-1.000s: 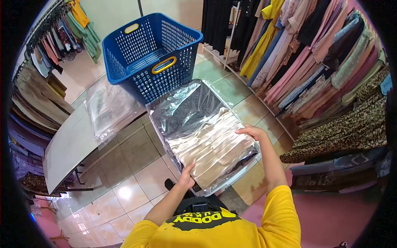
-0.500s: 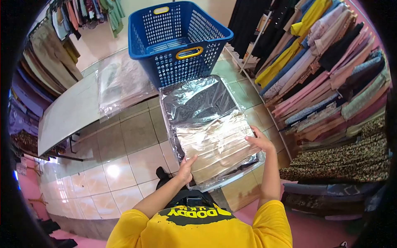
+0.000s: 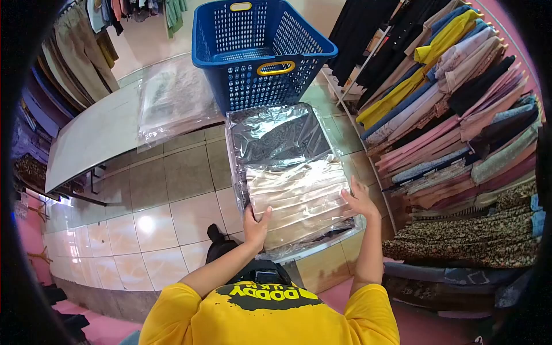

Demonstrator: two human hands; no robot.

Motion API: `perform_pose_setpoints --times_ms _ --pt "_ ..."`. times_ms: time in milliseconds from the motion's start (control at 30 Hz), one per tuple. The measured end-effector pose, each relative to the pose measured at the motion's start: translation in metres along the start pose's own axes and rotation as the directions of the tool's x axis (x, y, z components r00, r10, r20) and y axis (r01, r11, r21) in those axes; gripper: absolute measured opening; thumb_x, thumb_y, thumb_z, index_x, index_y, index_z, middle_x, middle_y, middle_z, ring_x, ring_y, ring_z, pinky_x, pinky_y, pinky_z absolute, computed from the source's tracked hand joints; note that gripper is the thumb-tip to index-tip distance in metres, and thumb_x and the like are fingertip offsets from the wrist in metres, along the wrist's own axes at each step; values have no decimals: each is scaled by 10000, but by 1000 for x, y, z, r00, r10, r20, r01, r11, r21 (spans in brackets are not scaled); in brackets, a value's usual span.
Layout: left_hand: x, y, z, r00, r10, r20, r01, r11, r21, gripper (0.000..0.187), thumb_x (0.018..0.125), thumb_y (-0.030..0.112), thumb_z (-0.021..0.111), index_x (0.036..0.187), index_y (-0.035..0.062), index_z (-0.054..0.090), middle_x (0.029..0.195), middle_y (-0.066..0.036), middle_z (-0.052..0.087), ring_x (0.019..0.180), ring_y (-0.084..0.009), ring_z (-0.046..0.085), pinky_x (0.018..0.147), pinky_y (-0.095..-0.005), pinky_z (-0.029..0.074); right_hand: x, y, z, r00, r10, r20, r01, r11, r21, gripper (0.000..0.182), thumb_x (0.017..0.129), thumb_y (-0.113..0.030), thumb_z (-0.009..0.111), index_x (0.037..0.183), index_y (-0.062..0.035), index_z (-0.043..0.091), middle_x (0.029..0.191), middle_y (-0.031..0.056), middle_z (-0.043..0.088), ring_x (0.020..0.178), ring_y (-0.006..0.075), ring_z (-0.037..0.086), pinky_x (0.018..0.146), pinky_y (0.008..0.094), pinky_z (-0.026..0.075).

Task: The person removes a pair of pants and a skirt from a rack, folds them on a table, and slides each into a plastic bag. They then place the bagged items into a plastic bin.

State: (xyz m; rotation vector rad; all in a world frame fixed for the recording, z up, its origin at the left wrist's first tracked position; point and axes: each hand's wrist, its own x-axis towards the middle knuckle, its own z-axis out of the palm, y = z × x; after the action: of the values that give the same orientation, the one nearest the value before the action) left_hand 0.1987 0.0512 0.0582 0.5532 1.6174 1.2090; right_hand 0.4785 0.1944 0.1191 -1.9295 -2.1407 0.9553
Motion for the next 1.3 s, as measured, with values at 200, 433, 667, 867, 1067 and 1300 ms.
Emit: perform_pose_setpoints --times_ms 200,433,667,867,1067,1300 --pt "5 58 9 744 644 179 -546 431 719 810 742 435 594 1331 17 227 1393 -220 153 1285 -368 142 1008 -535 102 6 -54 0 811 -519 -270 445 847 -291 692 777 -432 553 1308 -50 328 1351 222 286 1260 406 225 1024 442 198" --pt "35 36 12 865 428 262 -415 317 853 855 744 599 489 1376 113 180 1447 -95 88 1327 -325 36 903 -711 47 33 -23 35 843 -505 -186 485 862 -145 650 812 -460 484 1332 -112 310 1371 220 253 1261 405 229 1032 425 200" --pt "39 31 16 899 370 234 -368 351 861 887 731 603 502 1384 121 143 1455 -85 37 1334 -307 0 899 -717 45 37 -19 37 868 -480 -127 477 877 -51 654 824 -383 493 1343 -54 268 1391 220 212 1303 350 173 1052 382 148" --pt "37 33 13 892 392 226 -383 389 838 850 756 553 510 1381 105 147 1456 -81 46 1335 -306 -11 909 -704 3 44 -3 39 853 -494 -168 512 854 90 643 851 -360 460 1344 -15 233 1396 223 186 1307 346 156 1059 371 145" --pt "39 31 -2 844 516 146 -458 550 699 718 805 416 500 1363 78 200 1441 -129 93 1329 -325 44 926 -679 -33 45 -1 21 877 -356 -322 336 935 -116 584 873 -319 432 1334 -7 253 1384 238 198 1300 355 164 1056 388 149" --pt "53 41 11 834 450 320 -455 232 860 767 811 553 416 1378 102 164 1443 -130 73 1329 -318 41 925 -687 3 73 -31 40 907 -396 -141 372 913 -169 595 864 -379 434 1348 -79 262 1394 204 208 1286 364 199 1030 420 206"
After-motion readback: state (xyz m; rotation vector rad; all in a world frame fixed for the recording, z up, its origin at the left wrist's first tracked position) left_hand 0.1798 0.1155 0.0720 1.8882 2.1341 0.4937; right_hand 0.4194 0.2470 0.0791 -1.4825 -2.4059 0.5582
